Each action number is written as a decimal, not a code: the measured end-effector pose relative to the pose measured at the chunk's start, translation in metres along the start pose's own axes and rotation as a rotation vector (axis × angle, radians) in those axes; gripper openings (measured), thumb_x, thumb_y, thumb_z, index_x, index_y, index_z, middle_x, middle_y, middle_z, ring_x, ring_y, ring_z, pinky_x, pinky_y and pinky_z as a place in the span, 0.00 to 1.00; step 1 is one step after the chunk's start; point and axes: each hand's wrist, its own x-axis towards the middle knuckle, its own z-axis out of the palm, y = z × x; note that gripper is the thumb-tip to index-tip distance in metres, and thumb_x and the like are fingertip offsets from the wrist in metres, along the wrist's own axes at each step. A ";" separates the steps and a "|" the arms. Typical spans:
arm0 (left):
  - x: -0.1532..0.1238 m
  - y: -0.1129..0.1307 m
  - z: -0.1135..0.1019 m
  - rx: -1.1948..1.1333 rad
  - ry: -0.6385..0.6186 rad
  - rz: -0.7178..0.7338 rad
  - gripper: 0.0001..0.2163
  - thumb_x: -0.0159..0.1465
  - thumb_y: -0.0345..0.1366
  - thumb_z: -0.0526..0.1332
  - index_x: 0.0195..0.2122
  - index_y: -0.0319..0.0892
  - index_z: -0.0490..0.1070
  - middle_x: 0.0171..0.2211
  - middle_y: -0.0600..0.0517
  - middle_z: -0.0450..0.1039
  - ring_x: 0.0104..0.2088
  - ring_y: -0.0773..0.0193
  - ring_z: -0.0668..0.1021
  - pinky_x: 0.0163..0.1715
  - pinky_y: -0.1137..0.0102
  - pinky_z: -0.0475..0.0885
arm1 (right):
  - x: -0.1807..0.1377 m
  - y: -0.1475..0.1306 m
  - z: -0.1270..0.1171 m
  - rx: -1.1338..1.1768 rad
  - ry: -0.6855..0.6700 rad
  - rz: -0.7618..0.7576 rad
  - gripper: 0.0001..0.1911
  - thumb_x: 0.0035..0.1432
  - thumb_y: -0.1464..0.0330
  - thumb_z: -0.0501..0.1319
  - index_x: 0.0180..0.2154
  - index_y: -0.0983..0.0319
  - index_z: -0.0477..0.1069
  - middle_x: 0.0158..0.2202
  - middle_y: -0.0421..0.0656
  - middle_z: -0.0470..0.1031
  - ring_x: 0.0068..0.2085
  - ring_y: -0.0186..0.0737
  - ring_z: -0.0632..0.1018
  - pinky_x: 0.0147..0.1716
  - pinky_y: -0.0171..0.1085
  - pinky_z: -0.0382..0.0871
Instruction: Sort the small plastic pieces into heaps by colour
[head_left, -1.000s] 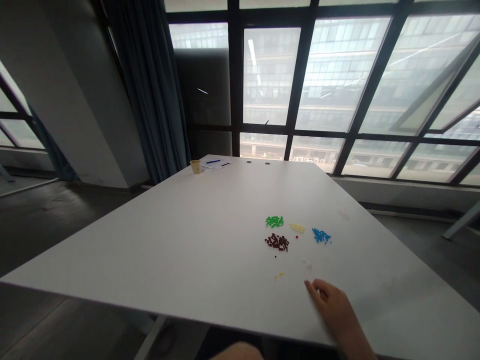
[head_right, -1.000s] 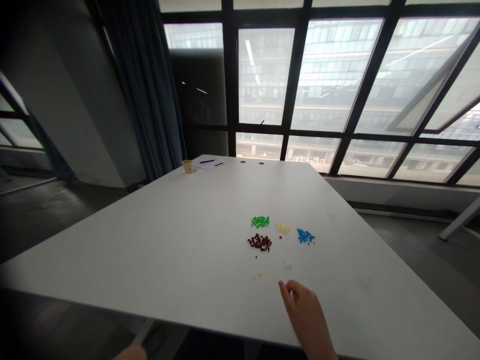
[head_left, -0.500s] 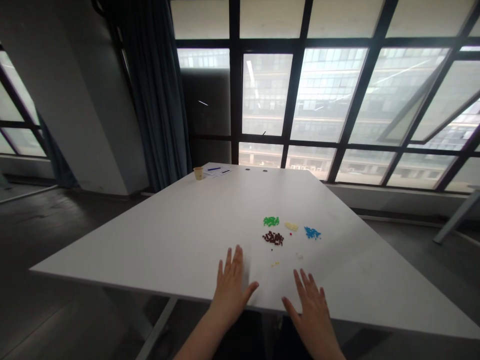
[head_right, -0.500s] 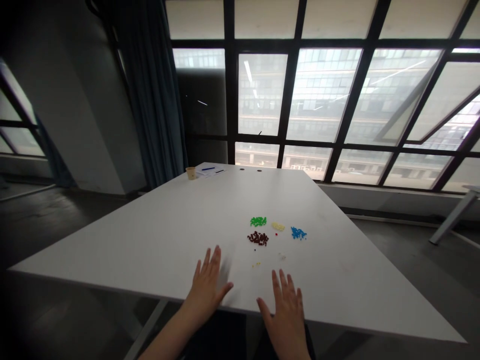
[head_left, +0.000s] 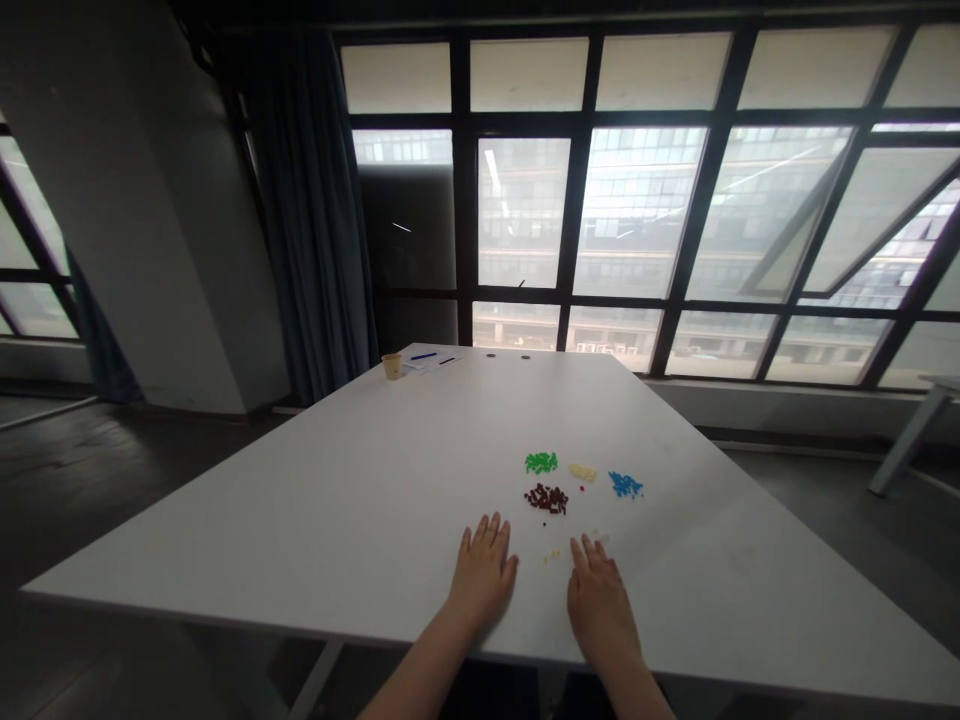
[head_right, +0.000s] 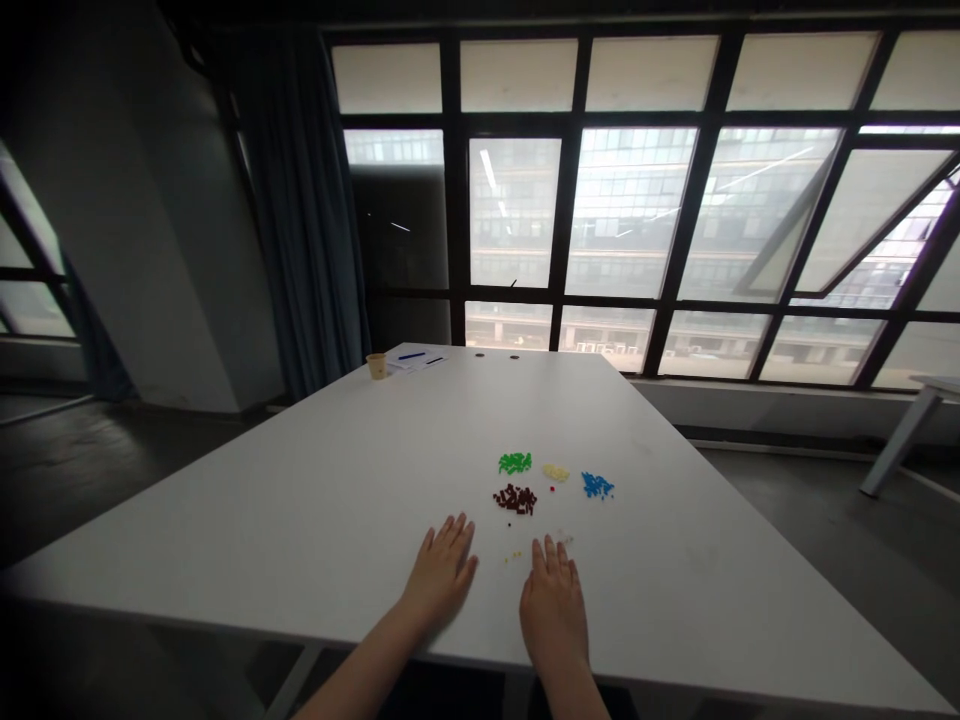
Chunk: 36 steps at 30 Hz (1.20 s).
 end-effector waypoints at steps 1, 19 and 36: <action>0.000 -0.001 0.000 -0.007 0.009 -0.001 0.25 0.63 0.42 0.38 0.60 0.42 0.52 0.62 0.50 0.47 0.62 0.58 0.50 0.59 0.56 0.44 | 0.001 0.001 0.001 0.005 -0.005 -0.016 0.26 0.56 0.71 0.43 0.56 0.68 0.60 0.58 0.49 0.58 0.60 0.48 0.57 0.56 0.46 0.50; 0.008 -0.001 0.007 -0.015 0.003 0.007 0.25 0.63 0.41 0.39 0.61 0.41 0.48 0.63 0.51 0.42 0.62 0.60 0.48 0.60 0.57 0.44 | 0.016 0.007 0.009 0.074 0.006 -0.063 0.26 0.57 0.69 0.43 0.55 0.70 0.60 0.58 0.48 0.57 0.59 0.46 0.58 0.57 0.46 0.50; 0.003 0.004 -0.018 -0.187 -0.060 -0.016 0.26 0.63 0.42 0.42 0.60 0.37 0.51 0.62 0.47 0.46 0.62 0.59 0.50 0.60 0.58 0.44 | 0.008 0.016 0.007 0.227 0.185 -0.097 0.24 0.57 0.65 0.46 0.51 0.70 0.66 0.53 0.52 0.66 0.55 0.45 0.66 0.54 0.44 0.59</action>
